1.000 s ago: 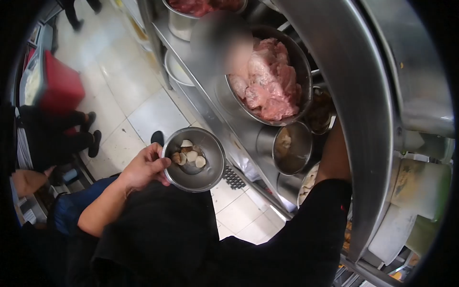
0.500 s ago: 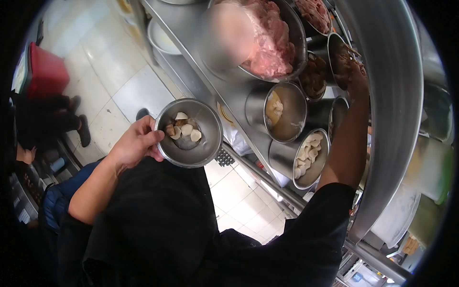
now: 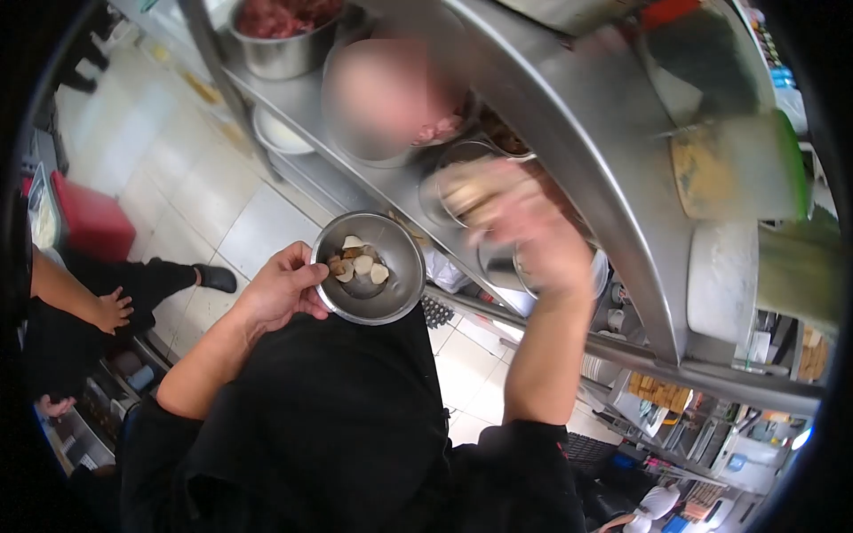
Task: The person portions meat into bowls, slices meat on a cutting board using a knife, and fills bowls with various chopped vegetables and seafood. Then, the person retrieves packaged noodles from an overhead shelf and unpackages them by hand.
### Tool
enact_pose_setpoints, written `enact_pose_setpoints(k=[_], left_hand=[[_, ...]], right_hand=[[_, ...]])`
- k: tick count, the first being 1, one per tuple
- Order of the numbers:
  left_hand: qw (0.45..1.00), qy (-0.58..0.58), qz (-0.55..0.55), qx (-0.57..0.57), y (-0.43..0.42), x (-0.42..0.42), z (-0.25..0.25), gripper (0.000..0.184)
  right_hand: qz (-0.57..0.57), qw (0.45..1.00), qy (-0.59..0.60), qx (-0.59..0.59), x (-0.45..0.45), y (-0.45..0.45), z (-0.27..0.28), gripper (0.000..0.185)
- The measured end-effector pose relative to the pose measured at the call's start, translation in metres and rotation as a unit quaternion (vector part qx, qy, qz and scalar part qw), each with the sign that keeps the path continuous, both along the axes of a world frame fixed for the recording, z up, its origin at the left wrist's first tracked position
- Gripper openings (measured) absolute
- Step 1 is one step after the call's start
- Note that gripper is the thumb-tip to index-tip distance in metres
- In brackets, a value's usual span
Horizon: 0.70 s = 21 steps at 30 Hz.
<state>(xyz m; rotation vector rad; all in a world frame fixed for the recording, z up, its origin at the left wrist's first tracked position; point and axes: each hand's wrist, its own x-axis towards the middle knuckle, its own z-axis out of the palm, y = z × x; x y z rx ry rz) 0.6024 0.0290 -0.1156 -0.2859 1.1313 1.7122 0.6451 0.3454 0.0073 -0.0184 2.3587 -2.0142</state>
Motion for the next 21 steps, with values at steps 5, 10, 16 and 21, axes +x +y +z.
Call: enact_pose_setpoints(k=[5, 10, 16, 21], left_hand=[[0.997, 0.065, -0.015, -0.029, 0.011, 0.008, 0.027, 0.012], [0.998, 0.062, 0.001, -0.023, 0.003, 0.016, 0.025, 0.012], [0.997, 0.064, 0.023, -0.021, -0.001, 0.020, 0.017, 0.014], [0.996, 0.079, 0.024, -0.023, 0.001, 0.010, 0.013, 0.015]], right_hand=[[0.061, 0.978, -0.093, 0.179, 0.021, -0.045, 0.005, 0.055], [-0.323, 0.823, -0.024, 0.466, -0.027, 0.131, -0.017, 0.038], [-0.286, 0.779, -0.181, 0.528, -0.051, 0.200, -0.059, 0.033], [-0.309, 0.797, -0.147, 0.497, -0.044, 0.205, -0.066, 0.029]])
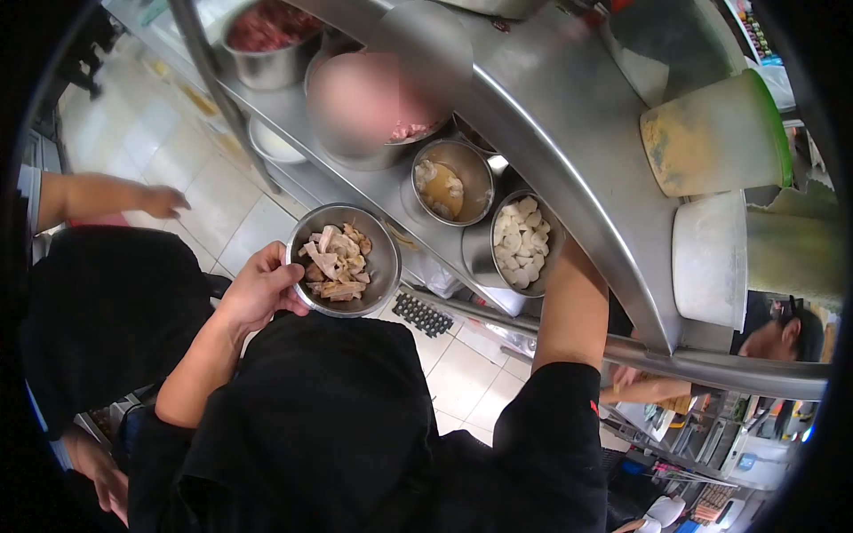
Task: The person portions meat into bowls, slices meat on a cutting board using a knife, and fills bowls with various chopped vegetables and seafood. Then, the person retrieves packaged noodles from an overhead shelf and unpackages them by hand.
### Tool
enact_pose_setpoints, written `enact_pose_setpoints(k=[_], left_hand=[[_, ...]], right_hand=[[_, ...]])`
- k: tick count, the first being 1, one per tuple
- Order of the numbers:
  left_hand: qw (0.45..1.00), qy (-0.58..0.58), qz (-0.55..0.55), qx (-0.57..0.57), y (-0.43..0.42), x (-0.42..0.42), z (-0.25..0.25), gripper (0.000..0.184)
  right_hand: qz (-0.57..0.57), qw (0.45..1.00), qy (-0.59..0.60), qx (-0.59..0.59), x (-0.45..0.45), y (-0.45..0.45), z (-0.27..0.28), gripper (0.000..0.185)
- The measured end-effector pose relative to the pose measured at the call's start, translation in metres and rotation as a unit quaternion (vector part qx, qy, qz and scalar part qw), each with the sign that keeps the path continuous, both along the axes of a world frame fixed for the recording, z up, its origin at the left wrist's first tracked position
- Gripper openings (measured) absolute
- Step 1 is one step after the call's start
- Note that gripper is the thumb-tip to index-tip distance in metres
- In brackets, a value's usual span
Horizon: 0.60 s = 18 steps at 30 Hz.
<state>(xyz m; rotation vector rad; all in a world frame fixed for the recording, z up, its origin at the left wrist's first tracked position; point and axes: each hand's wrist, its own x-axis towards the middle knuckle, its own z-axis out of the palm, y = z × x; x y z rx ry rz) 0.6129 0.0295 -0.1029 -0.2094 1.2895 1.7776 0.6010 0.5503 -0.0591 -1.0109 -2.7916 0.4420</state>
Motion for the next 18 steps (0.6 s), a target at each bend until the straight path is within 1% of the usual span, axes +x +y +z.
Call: enact_pose_setpoints(k=[4, 7, 9, 10, 11, 13, 15, 17, 18], left_hand=[[1.000, 0.003, -0.003, 0.009, 0.003, -0.004, -0.003, 0.016], [1.000, 0.003, -0.015, 0.004, 0.005, -0.004, -0.004, 0.017], [1.000, 0.006, -0.020, -0.003, 0.008, -0.006, -0.003, 0.017], [1.000, 0.006, -0.026, -0.005, 0.010, -0.008, -0.005, 0.017], [0.999, 0.006, -0.032, -0.008, 0.011, -0.009, -0.007, 0.017], [0.999, 0.002, -0.047, -0.007, 0.014, -0.011, -0.009, 0.017], [0.998, -0.004, -0.060, -0.002, 0.018, -0.011, -0.008, 0.018], [0.997, -0.011, -0.076, 0.006, 0.021, -0.011, -0.012, 0.015], [0.997, -0.013, -0.081, 0.010, 0.022, -0.011, -0.012, 0.013]], right_hand=[[-0.005, 0.998, 0.061, -0.023, 0.005, 0.001, -0.003, 0.026], [-0.019, 0.984, 0.161, -0.078, 0.013, 0.006, 0.003, 0.024], [-0.037, 0.949, 0.277, -0.145, 0.022, 0.005, 0.011, 0.023], [-0.042, 0.921, 0.338, -0.191, 0.031, 0.003, 0.016, 0.022], [-0.049, 0.881, 0.404, -0.240, 0.041, -0.002, 0.024, 0.021], [-0.045, 0.813, 0.486, -0.319, 0.060, -0.023, 0.041, 0.020], [-0.029, 0.774, 0.508, -0.378, 0.076, -0.053, 0.056, 0.019], [-0.006, 0.774, 0.466, -0.428, 0.087, -0.097, 0.064, 0.018], [0.008, 0.787, 0.424, -0.448, 0.090, -0.124, 0.065, 0.017]])
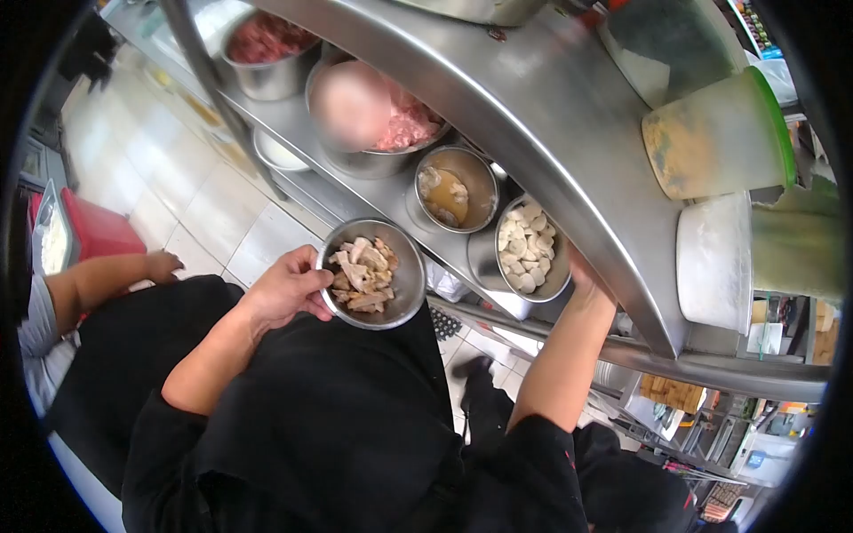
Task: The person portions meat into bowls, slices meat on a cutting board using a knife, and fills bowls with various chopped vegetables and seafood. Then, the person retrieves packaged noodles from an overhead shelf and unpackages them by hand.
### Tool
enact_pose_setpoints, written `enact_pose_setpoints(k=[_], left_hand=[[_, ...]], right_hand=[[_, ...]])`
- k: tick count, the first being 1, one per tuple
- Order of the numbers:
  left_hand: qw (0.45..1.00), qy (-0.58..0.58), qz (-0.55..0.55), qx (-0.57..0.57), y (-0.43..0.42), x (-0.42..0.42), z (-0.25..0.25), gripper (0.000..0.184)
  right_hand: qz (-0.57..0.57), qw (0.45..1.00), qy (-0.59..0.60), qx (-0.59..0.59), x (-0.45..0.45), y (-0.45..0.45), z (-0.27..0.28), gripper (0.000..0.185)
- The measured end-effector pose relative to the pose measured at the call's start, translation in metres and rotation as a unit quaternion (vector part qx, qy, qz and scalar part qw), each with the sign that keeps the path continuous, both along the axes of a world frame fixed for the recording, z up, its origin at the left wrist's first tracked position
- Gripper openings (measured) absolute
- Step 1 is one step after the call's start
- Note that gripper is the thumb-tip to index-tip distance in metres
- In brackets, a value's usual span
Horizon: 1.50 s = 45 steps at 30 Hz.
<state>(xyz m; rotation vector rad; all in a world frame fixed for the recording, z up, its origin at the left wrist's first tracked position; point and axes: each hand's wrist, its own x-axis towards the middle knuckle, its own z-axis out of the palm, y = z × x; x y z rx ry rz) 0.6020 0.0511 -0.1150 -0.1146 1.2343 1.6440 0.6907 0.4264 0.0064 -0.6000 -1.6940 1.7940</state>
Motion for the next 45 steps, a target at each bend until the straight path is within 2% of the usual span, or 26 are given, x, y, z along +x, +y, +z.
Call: enact_pose_setpoints(k=[3, 4, 5, 7, 12, 15, 17, 21, 23, 25, 28, 30, 33, 35, 37, 38, 41, 43, 45], left_hand=[[1.000, -0.002, -0.010, 0.015, 0.007, 0.000, 0.013, 0.018], [0.999, 0.002, -0.012, 0.030, 0.009, 0.000, 0.016, 0.018], [0.999, 0.009, -0.010, 0.033, 0.011, 0.000, 0.024, 0.018], [0.999, 0.034, -0.003, 0.036, 0.013, -0.002, 0.029, 0.018], [0.998, 0.069, 0.002, 0.005, 0.004, -0.010, 0.034, 0.015], [0.997, 0.069, 0.020, 0.010, -0.002, -0.012, 0.028, 0.012], [0.997, 0.071, 0.027, 0.016, -0.005, -0.012, 0.025, 0.012], [0.997, 0.072, 0.037, 0.019, -0.011, -0.014, 0.027, 0.013], [0.996, 0.069, 0.043, 0.023, -0.012, -0.014, 0.029, 0.013], [0.996, 0.067, 0.052, 0.029, -0.013, -0.013, 0.032, 0.013], [0.995, 0.072, 0.057, 0.049, -0.023, -0.018, 0.025, 0.012], [0.992, 0.089, 0.073, 0.044, -0.041, -0.028, 0.028, 0.013], [0.976, 0.130, 0.175, 0.024, -0.100, -0.062, 0.027, 0.016], [0.947, 0.157, 0.281, 0.008, -0.150, -0.089, 0.025, 0.014], [0.897, 0.181, 0.403, 0.017, -0.195, -0.116, 0.047, 0.008], [0.870, 0.177, 0.460, 0.011, -0.217, -0.137, 0.054, 0.012], [0.807, 0.249, 0.535, -0.016, -0.277, -0.226, 0.064, 0.010], [0.783, 0.251, 0.569, -0.014, -0.311, -0.297, 0.071, 0.009], [0.778, 0.270, 0.567, -0.012, -0.348, -0.390, 0.064, 0.016]], right_hand=[[0.140, 0.980, -0.134, 0.052, 0.002, -0.071, -0.006, 0.015], [0.235, 0.964, -0.124, 0.027, 0.002, -0.086, -0.016, 0.015], [0.274, 0.948, -0.146, 0.073, 0.001, -0.101, -0.024, 0.014], [0.274, 0.941, -0.179, 0.088, -0.003, -0.119, -0.039, 0.010], [0.202, 0.962, -0.145, 0.113, -0.003, -0.117, -0.032, 0.015], [0.099, 0.975, -0.107, 0.169, -0.004, -0.098, -0.025, 0.017], [0.030, 0.984, -0.058, 0.165, -0.005, -0.091, -0.019, 0.017], [0.103, 0.976, -0.067, 0.182, 0.002, -0.102, -0.017, 0.019], [0.124, 0.954, -0.085, 0.260, 0.003, -0.125, -0.021, 0.022], [0.221, 0.867, -0.058, 0.444, -0.008, -0.143, -0.016, 0.026], [0.227, 0.848, -0.064, 0.476, -0.017, -0.162, -0.013, 0.027], [0.233, 0.862, -0.043, 0.448, -0.023, -0.170, -0.012, 0.029], [0.264, 0.861, 0.011, 0.435, -0.038, -0.192, -0.003, 0.030], [0.305, 0.871, -0.005, 0.385, -0.051, -0.207, -0.012, 0.030], [0.332, 0.872, -0.030, 0.358, -0.067, -0.223, -0.032, 0.028], [0.348, 0.868, -0.032, 0.354, -0.077, -0.232, -0.042, 0.028], [0.372, 0.864, -0.043, 0.337, -0.124, -0.268, -0.070, 0.027], [0.384, 0.861, -0.057, 0.329, -0.160, -0.293, -0.085, 0.027], [0.400, 0.855, -0.073, 0.322, -0.202, -0.320, -0.107, 0.028]])
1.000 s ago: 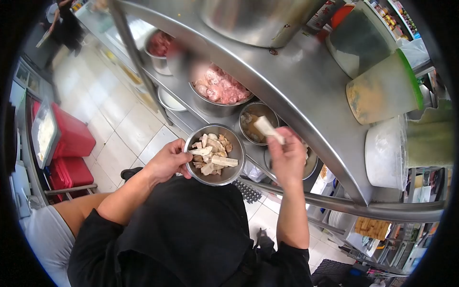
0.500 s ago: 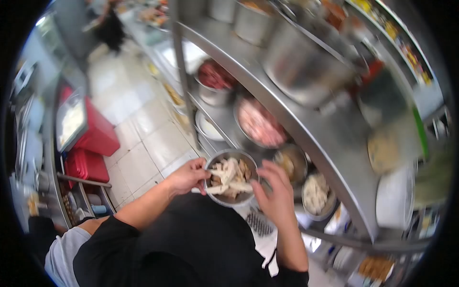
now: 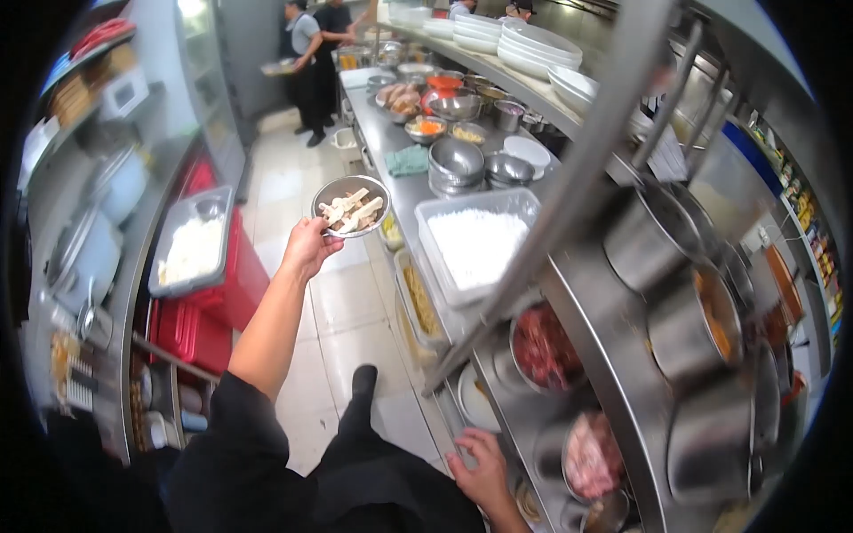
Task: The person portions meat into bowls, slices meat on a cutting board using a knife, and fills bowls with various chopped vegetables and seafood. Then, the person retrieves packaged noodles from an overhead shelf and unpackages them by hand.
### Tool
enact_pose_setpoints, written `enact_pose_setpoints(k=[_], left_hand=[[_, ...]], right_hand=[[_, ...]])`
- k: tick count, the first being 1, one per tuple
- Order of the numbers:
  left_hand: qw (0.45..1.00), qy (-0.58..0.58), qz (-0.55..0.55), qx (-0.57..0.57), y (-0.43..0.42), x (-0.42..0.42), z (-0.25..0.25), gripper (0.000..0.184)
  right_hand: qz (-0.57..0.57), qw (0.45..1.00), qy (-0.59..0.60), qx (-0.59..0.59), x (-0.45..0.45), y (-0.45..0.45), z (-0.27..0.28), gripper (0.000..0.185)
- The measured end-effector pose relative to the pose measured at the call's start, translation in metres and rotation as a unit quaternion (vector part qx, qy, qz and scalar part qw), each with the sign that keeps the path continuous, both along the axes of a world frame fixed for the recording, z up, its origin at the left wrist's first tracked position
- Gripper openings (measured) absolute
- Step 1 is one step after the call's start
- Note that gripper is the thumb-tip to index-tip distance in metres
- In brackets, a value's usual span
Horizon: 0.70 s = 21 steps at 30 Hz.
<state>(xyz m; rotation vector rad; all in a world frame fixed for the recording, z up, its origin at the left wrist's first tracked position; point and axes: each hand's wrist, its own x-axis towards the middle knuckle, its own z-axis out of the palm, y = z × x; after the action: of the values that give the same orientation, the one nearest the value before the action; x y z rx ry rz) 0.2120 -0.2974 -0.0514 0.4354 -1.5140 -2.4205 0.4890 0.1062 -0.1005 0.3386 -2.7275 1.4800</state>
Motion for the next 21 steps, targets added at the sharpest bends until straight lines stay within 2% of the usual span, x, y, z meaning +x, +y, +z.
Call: enact_pose_setpoints(k=[3, 4, 6, 9, 11, 12, 15, 18, 20, 21], left_hand=[[1.000, 0.001, -0.006, -0.026, -0.041, -0.151, -0.010, 0.021], [0.999, -0.004, -0.011, -0.033, -0.047, -0.206, -0.015, 0.022], [0.998, 0.027, -0.052, -0.031, -0.062, -0.310, -0.030, 0.023], [0.999, -0.001, -0.043, -0.030, -0.065, -0.433, -0.032, 0.025], [0.998, -0.010, -0.051, -0.029, -0.064, -0.496, -0.026, 0.026], [0.998, -0.004, -0.064, -0.021, -0.063, -0.520, -0.024, 0.027], [0.997, -0.008, -0.082, -0.005, -0.055, -0.572, -0.024, 0.032], [0.984, -0.089, -0.135, -0.075, -0.057, -0.596, -0.044, 0.032], [0.954, -0.098, -0.185, -0.213, -0.070, -0.592, -0.063, 0.031], [0.931, -0.099, -0.207, -0.283, -0.080, -0.584, -0.071, 0.030]], right_hand=[[0.015, 1.000, -0.012, 0.016, -0.067, -0.038, -0.055, 0.027], [-0.023, 0.995, -0.094, -0.033, -0.086, -0.055, -0.068, 0.029], [-0.028, 0.979, -0.200, 0.024, -0.119, -0.082, -0.081, 0.036], [-0.064, 0.961, -0.264, 0.060, -0.151, -0.107, -0.107, 0.033], [-0.079, 0.965, -0.223, 0.111, -0.154, -0.115, -0.122, 0.034], [-0.087, 0.965, -0.204, 0.138, -0.153, -0.118, -0.124, 0.035], [-0.128, 0.939, -0.276, 0.163, -0.146, -0.121, -0.123, 0.039], [-0.163, 0.895, -0.374, 0.178, -0.147, -0.127, -0.119, 0.044], [-0.178, 0.861, -0.438, 0.188, -0.147, -0.129, -0.105, 0.046], [-0.229, 0.902, -0.289, 0.224, -0.127, -0.131, -0.121, 0.026]])
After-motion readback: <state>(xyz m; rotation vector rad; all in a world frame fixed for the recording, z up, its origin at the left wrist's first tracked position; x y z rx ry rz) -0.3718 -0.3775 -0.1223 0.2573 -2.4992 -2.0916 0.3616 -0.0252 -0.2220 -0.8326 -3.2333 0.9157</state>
